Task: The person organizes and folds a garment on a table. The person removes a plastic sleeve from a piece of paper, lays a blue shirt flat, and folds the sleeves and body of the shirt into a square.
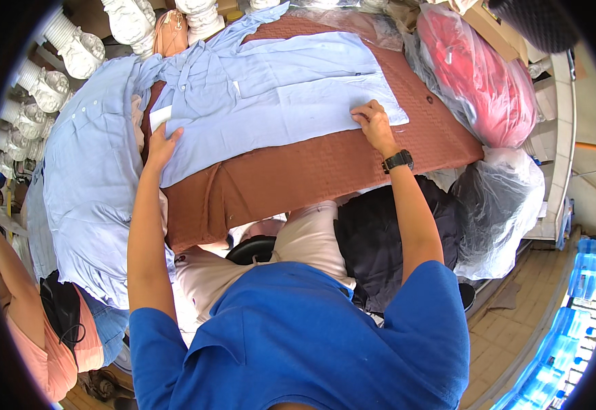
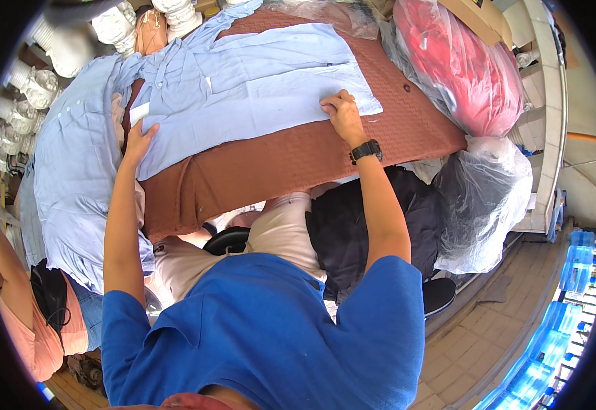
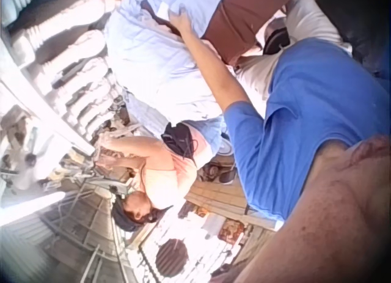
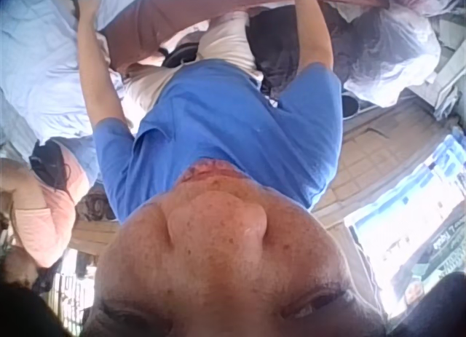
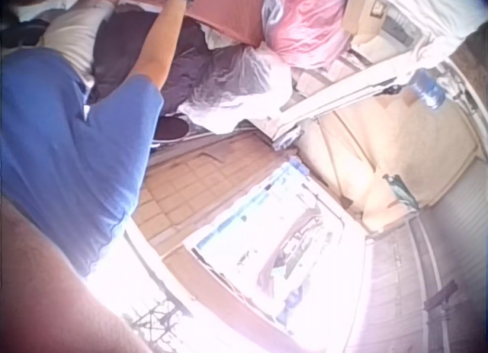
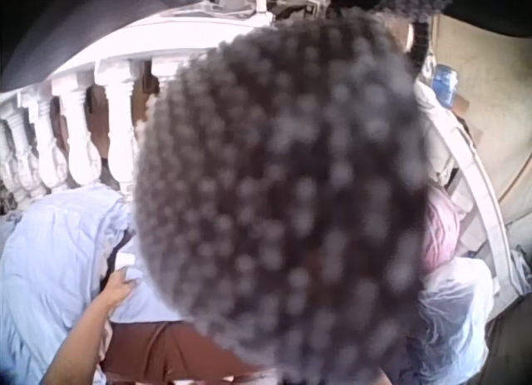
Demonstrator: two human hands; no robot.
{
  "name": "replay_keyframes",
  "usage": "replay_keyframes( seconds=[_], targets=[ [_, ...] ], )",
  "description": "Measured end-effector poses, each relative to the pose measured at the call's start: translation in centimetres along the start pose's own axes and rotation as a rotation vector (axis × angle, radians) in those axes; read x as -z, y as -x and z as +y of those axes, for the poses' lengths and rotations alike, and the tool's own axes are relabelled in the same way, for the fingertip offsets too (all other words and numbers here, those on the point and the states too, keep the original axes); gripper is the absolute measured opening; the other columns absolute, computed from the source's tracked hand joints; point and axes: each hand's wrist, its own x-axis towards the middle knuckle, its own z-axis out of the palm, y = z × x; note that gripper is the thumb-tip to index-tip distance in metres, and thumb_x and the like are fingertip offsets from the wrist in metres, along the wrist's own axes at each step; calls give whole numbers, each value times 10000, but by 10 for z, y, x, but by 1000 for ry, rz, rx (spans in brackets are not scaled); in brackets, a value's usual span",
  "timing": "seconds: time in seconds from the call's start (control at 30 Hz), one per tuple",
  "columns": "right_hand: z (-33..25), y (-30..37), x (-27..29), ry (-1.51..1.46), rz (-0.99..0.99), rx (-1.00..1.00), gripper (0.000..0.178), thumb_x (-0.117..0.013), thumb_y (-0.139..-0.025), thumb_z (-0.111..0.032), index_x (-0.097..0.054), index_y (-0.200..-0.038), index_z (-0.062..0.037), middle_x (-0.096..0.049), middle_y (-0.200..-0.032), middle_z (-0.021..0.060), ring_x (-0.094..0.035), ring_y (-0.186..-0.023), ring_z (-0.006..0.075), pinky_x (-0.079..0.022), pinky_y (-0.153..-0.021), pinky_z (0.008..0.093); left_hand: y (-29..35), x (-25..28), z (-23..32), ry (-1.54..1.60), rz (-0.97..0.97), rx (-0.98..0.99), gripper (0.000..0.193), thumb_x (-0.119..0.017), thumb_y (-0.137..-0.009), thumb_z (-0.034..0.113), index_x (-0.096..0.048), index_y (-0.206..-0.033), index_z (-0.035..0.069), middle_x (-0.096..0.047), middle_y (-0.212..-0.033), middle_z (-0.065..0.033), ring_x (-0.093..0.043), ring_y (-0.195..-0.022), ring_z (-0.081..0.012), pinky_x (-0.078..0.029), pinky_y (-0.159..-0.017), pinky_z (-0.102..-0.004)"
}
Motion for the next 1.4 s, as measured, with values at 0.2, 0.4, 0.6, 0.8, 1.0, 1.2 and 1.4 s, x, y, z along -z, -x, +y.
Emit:
replay_keyframes(
  seconds=[0.2,0.4,0.6,0.8,1.0,1.2,1.4],
  targets=[
    [-6,-12,2,-80,72,-187,40,-641,-840,7,-623,-875,2,-630,-902,158,-615,-892,339,-496,-742,430,1,-2,4,-23,31,-29,511,-706,-861,312,-600,-1220,-36,-677,-1134,-217,-645,-1067,-336,-474,-935,-391],
    [-39,-12,0,741,46,-412,110,-619,-854,-70,-611,-940,-1,-666,-966,153,-668,-893,321,-550,-750,403,1,3,-9,-45,31,-49,497,-705,-860,313,-605,-1198,-37,-677,-1124,-221,-648,-1055,-337,-477,-924,-394],
    [-45,-22,-9,224,28,-48,64,-618,-873,-65,-616,-916,-18,-657,-900,150,-640,-882,353,-534,-754,410,1,0,0,-24,37,-29,468,-706,-864,290,-611,-1201,-20,-680,-1122,-212,-650,-1051,-329,-474,-927,-388],
    [-77,-21,-59,-51,-51,137,81,-675,-839,-50,-605,-856,-13,-604,-900,178,-579,-862,393,-490,-761,459,1,-3,8,-20,56,-48,460,-708,-864,277,-611,-1210,-10,-679,-1126,-211,-649,-1052,-328,-475,-925,-385],
    [-56,-13,-37,204,59,101,130,-598,-898,-107,-551,-849,5,-566,-877,217,-570,-866,417,-475,-743,484,5,1,5,-59,39,-4,471,-707,-863,282,-608,-1217,-12,-675,-1129,-218,-648,-1055,-333,-475,-920,-389],
    [73,21,37,563,275,-540,301,-664,-878,-266,-578,-900,22,-658,-947,214,-629,-910,393,-505,-772,449,-1,-4,1,-7,19,-26,479,-708,-860,279,-601,-1229,-8,-674,-1128,-220,-644,-1056,-348,-474,-926,-392],
    [111,25,41,218,336,-521,275,-779,-770,-254,-674,-860,-16,-708,-764,127,-692,-685,287,-546,-675,381,2,-2,-4,-49,59,-90,467,-711,-855,258,-605,-1230,2,-672,-1128,-222,-636,-1069,-356,-476,-925,-400]
  ],
)
